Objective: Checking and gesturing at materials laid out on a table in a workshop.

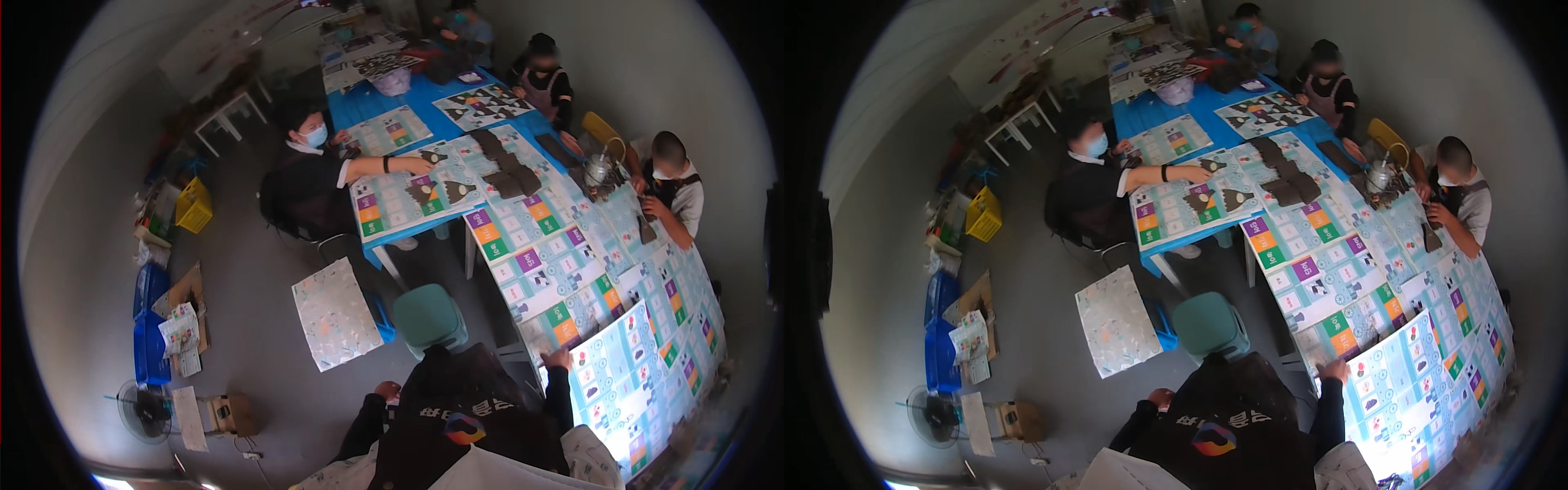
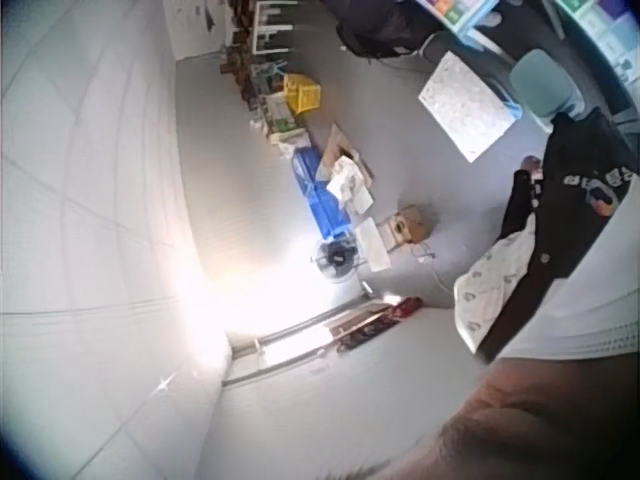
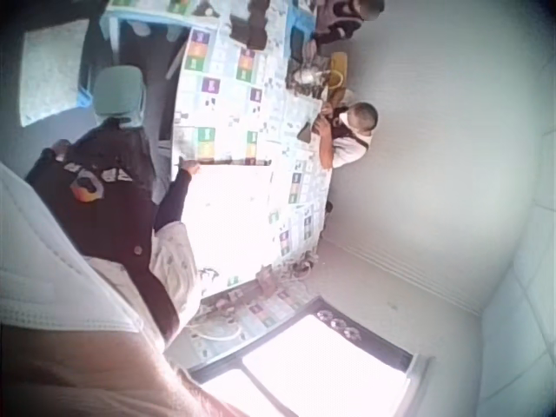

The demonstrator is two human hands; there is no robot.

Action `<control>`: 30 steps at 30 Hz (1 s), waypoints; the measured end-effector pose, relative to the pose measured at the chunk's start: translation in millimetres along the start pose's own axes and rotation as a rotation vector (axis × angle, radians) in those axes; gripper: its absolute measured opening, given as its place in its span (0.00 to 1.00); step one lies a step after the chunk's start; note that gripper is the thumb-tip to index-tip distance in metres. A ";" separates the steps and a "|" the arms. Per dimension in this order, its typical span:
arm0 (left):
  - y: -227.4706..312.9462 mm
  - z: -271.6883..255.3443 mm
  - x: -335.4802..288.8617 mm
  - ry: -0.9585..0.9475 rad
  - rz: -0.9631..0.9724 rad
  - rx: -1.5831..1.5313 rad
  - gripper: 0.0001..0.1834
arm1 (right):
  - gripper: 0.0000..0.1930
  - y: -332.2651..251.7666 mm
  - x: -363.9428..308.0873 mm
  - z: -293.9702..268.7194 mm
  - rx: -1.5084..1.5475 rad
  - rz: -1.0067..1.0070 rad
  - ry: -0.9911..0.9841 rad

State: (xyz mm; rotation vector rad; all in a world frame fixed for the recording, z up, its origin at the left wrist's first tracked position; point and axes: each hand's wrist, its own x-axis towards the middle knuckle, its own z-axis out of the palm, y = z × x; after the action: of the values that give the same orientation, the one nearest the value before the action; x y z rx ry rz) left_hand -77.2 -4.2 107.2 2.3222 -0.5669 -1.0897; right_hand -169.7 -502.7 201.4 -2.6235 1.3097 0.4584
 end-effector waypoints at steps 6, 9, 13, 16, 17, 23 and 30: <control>-56.4 37.5 -5.2 0.077 -0.172 0.047 0.11 | 0.39 38.0 -20.6 14.1 0.204 0.173 -0.109; -22.6 27.0 -25.0 0.032 -0.217 -0.073 0.09 | 0.40 43.7 -7.9 18.9 0.196 0.220 -0.217; 8.8 -12.1 -8.4 0.097 0.098 0.233 0.12 | 0.39 41.7 -0.1 21.2 0.255 0.188 -0.130; 29.9 -28.4 -3.5 0.051 0.127 0.343 0.13 | 0.36 40.9 -5.2 13.6 0.306 0.213 -0.165; 34.8 -31.2 -4.2 0.039 0.107 0.293 0.13 | 0.36 42.5 -6.9 13.7 0.311 0.218 -0.165; 51.7 -45.5 -5.2 0.022 0.100 0.308 0.12 | 0.35 43.2 -16.4 10.5 0.339 0.230 -0.150; 2.4 -21.3 -12.7 -0.012 -0.010 0.244 0.15 | 0.36 40.8 -13.5 7.2 0.418 0.244 -0.156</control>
State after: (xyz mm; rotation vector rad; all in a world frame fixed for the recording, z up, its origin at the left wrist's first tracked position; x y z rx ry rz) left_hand -68.1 6.8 127.7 2.5297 -0.7290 -1.0926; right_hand -211.4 -515.0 198.6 -2.0616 1.4922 0.3653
